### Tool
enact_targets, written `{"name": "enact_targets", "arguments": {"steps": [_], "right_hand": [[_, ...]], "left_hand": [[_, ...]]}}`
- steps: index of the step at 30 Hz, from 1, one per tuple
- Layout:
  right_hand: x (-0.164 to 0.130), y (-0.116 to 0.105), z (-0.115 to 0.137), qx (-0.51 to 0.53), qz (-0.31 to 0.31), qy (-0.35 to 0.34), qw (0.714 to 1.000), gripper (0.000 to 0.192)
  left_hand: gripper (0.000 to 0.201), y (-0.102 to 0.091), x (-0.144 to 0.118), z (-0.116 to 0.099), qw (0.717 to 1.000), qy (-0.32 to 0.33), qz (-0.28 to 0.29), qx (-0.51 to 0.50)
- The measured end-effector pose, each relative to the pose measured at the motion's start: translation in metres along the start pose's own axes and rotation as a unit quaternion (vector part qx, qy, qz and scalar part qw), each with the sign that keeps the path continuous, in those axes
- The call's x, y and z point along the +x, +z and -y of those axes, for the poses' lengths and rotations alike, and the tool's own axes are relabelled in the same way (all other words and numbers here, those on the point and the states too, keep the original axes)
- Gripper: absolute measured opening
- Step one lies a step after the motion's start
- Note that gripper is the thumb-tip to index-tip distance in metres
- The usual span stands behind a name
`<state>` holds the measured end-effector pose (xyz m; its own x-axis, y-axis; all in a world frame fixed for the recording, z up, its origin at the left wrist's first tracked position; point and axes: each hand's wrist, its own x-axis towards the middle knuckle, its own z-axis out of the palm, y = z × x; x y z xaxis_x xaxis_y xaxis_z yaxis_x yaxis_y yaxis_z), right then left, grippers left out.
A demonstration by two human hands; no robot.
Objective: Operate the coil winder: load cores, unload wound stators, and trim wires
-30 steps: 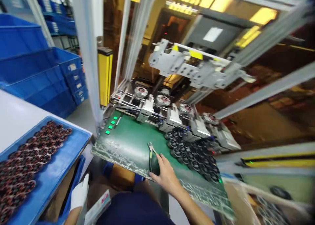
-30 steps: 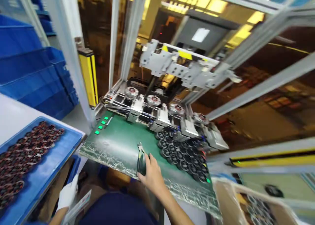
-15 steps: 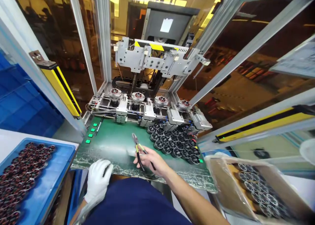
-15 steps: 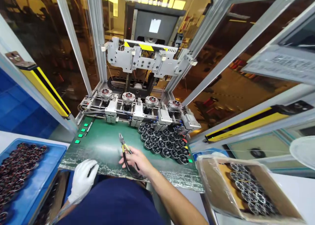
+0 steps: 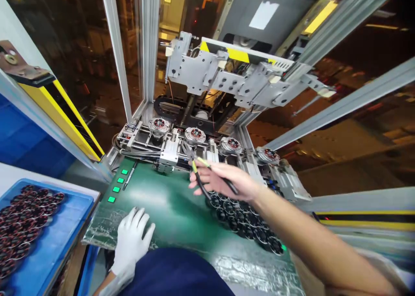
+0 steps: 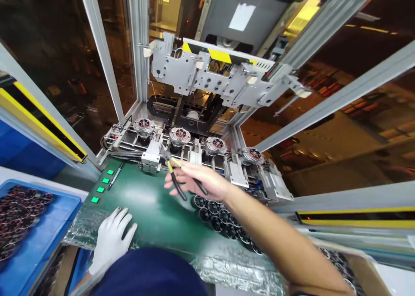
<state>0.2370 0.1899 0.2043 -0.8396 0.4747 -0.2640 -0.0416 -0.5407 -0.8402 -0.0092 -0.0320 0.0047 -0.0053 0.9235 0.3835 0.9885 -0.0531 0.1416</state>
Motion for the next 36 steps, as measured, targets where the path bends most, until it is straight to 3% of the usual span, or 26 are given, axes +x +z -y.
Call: {"name": "enact_targets", "arguments": {"steps": [3,5,9,12,17,29,34,36], "right_hand": [[0.035,-0.013,0.050,-0.078,-0.009,0.011,0.997,0.037],[0.061,-0.018,0.066,-0.107,-0.019,0.026,0.994,0.026],[0.102,-0.022,0.065,-0.139,-0.059,0.068,0.986,0.018],[0.117,-0.024,0.054,-0.138,-0.066,0.082,0.985,0.017],[0.124,-0.026,0.047,-0.126,-0.078,0.099,0.984,0.014],[0.131,-0.016,0.057,-0.134,-0.136,0.153,0.970,0.016],[0.131,-0.021,0.051,-0.167,-0.113,0.110,0.973,0.016],[0.119,-0.017,0.050,-0.215,-0.064,0.092,0.970,0.018]], "left_hand": [[0.018,0.002,0.002,0.004,1.000,0.006,-0.007,-0.004],[0.016,0.004,0.004,0.006,1.000,0.004,-0.018,-0.010],[0.014,0.005,0.005,0.007,0.999,0.009,-0.034,-0.020],[0.014,0.004,0.006,0.008,0.999,0.008,-0.028,-0.017],[0.012,0.004,0.007,0.008,0.999,0.010,-0.032,-0.031],[0.008,0.001,0.013,0.004,0.997,-0.005,-0.046,-0.055],[0.007,0.002,0.012,0.006,0.998,0.002,-0.046,-0.053],[0.008,0.003,0.011,0.007,0.998,0.005,-0.041,-0.047]]}}
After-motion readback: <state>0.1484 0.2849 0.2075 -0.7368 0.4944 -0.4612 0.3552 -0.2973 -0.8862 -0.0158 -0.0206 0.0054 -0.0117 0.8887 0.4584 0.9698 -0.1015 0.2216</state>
